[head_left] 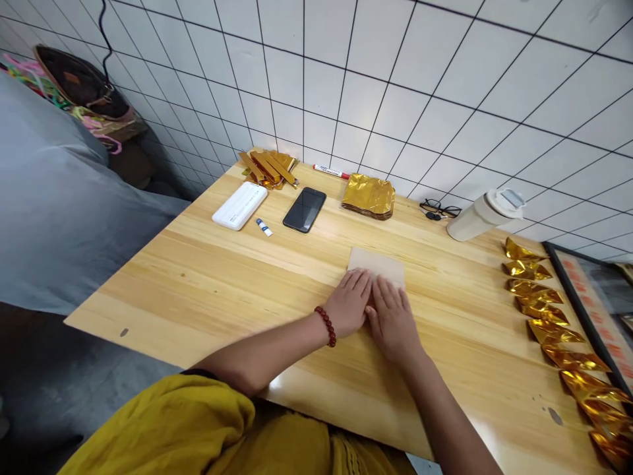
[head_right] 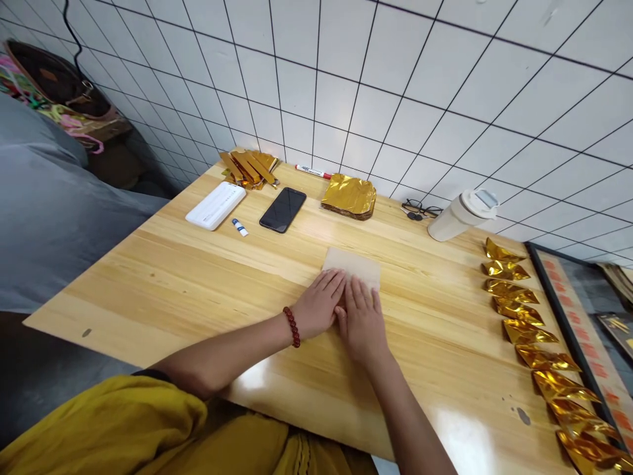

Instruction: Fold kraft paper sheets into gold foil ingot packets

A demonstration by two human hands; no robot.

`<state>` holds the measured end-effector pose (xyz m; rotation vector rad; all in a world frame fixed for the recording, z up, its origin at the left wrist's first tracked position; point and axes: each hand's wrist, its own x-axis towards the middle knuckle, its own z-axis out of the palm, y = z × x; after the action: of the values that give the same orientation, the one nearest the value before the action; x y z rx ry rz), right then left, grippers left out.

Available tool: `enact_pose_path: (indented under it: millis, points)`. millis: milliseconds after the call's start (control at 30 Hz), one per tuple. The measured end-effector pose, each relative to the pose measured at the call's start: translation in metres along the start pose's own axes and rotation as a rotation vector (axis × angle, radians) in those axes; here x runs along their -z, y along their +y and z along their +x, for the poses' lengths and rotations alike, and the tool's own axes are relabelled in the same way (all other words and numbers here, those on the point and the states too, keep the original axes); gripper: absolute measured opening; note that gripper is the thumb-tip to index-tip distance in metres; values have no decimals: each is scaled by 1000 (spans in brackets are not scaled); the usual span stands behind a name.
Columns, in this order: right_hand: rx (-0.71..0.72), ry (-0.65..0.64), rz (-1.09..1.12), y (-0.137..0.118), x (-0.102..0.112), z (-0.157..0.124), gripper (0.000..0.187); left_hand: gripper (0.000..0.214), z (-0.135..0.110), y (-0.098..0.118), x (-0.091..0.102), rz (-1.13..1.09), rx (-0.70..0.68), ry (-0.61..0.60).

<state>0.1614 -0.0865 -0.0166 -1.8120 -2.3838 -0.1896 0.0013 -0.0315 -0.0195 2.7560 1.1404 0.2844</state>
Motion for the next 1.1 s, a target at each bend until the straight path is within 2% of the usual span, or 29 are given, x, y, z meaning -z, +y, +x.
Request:
enact_pose_path:
  millis: [100, 200, 400, 533, 667, 767, 867, 1000, 1100]
  points:
    - [20, -69, 66, -2, -7, -1, 57, 66, -1, -1, 1, -15, 6, -7]
    - [-3, -103, 54, 9, -9, -11, 63, 65, -1, -2, 0, -18, 6, 16]
    - [-114, -114, 0, 30, -1, -31, 64, 64, 0, -2, -1, -5, -1, 44]
    - [-174, -96, 15, 26, 8, -20, 68, 63, -1, -2, -1, -14, -2, 45]
    - [-33, -99, 79, 12, 1, 2, 74, 66, -1, -3, -2, -15, -9, 29]
    - [7, -126, 99, 7, -11, 8, 74, 65, -2, -3, -3, -12, 10, 17]
    - [-13, -123, 96, 5, -17, 9, 74, 65, -2, -3, -4, -10, 35, 29]
    - [-62, -145, 92, 3, -14, 6, 73, 70, -3, -4, -5, -8, 65, 29]
    - [-189, -174, 63, 8, -11, -2, 69, 70, -4, -4, -6, -11, 88, 52]
